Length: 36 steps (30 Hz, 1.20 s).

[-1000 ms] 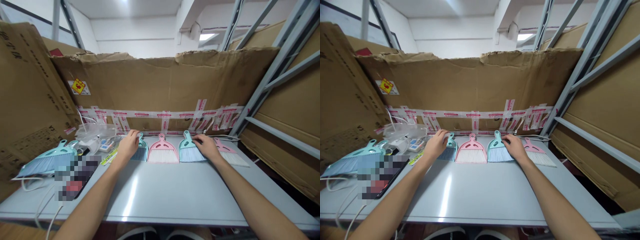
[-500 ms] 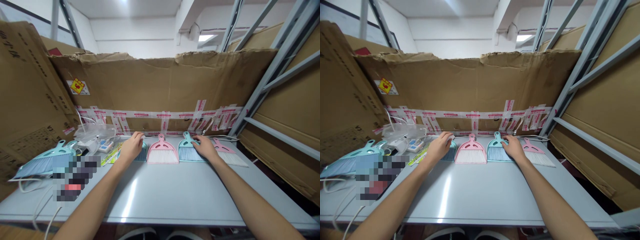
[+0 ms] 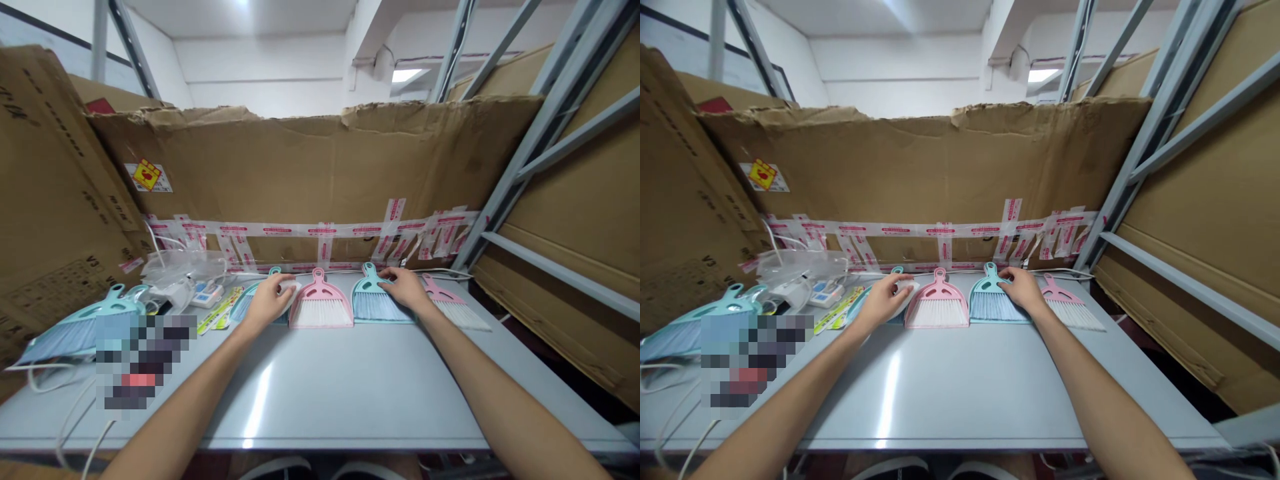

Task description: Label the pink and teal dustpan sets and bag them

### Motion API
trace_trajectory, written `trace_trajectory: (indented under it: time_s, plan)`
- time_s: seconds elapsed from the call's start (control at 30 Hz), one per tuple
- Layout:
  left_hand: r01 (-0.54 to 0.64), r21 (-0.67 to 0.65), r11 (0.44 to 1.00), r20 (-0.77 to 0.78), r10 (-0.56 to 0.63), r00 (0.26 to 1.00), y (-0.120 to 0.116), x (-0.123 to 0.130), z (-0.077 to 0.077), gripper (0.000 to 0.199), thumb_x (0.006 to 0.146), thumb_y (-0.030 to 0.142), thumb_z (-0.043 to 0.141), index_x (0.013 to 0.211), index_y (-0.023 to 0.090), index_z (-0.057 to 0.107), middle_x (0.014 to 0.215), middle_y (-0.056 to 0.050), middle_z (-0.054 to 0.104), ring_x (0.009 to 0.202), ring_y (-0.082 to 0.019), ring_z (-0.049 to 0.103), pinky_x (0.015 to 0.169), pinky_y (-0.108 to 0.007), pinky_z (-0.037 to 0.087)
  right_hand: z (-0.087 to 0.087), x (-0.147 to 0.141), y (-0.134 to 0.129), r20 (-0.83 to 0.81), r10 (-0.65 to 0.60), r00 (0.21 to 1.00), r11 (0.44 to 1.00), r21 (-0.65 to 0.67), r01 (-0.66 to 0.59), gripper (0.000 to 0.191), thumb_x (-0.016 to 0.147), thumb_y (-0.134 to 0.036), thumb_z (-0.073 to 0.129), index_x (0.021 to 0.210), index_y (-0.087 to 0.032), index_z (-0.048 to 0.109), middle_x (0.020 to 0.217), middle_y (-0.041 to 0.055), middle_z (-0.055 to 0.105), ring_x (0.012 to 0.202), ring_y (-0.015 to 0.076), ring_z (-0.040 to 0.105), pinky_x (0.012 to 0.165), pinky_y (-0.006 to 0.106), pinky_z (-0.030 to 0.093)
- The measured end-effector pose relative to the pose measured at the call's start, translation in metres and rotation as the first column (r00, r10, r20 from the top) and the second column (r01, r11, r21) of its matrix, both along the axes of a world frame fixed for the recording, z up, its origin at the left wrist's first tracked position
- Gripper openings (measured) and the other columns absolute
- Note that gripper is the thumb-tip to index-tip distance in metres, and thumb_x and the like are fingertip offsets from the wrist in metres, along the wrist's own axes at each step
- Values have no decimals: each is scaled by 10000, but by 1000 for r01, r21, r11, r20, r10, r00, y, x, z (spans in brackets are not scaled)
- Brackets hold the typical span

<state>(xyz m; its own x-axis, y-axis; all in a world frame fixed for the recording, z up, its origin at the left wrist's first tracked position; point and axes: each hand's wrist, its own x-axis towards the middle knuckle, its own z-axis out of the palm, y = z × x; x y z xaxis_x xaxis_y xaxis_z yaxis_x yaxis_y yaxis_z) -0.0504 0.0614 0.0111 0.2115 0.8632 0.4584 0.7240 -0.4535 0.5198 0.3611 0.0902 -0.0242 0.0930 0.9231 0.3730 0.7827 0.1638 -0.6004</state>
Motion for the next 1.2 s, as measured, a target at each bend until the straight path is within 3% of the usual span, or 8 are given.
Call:
trace_trajectory:
  time_s: [0.3,0.47,0.6,0.7,0.77,0.87,0.97,1.2]
  plan:
    - [255,-159,954,260,-209,943,-21,17,14,415,1013,536,691,1311,267,798,1445,-85,765,1267,-283,735,1011,-369,616,30,-7,-33,-425,117,897,993,38,-112,327,743,-380,898,1021,-225,822,1123,86,854,981,274,797,907,396,623]
    - [314,-267,911,314,-226,922,-24,23,10,463,1005,576,696,1343,278,805,1470,-84,761,1285,-313,738,1092,-428,590,47,-11,-50,-654,104,749,967,-108,-229,517,620,-461,1033,1021,-210,824,1013,86,854,870,265,788,775,368,625]
    - [391,-351,851,396,-244,885,-24,26,4,541,977,637,710,1352,262,815,1464,-89,765,1334,-337,697,1156,-441,520,53,-18,-57,-830,59,555,927,-160,-338,592,521,-429,1108,991,-208,824,924,58,836,779,226,754,745,361,611]
    - [468,-446,763,478,-239,845,-25,30,-2,633,977,749,650,1256,215,847,1165,-97,841,1098,-299,740,969,-375,554,48,-42,-64,-889,29,457,884,-191,-427,575,469,-370,1133,912,-206,806,871,29,806,741,196,723,748,355,594]
    - [513,-515,687,517,-229,825,-28,33,-3,707,978,818,588,1161,186,848,855,-58,769,817,-231,671,755,-320,508,40,-66,-69,-893,49,448,863,-188,-469,555,460,-353,1135,863,-199,785,853,14,781,744,180,699,746,338,566]
    - [575,-528,625,512,-306,803,-32,38,-3,680,949,827,634,908,164,786,705,2,591,684,-167,492,649,-285,377,30,-98,-77,-868,119,482,844,-167,-510,551,461,-363,1133,831,-195,760,812,-11,732,752,169,655,723,314,506]
    - [584,-527,617,461,-370,806,-34,41,-4,653,900,793,732,734,164,673,697,20,509,679,-144,423,640,-280,320,24,-116,-83,-851,146,504,823,-179,-539,562,494,-413,1123,880,-201,774,860,-6,739,802,183,651,759,321,496]
    - [580,-482,657,491,-346,800,-33,41,-7,635,924,764,716,945,134,796,799,-24,645,745,-173,534,702,-288,398,20,-120,-90,-850,195,490,791,-159,-590,534,690,-558,1025,1060,-223,836,1035,32,799,943,224,689,872,356,507]
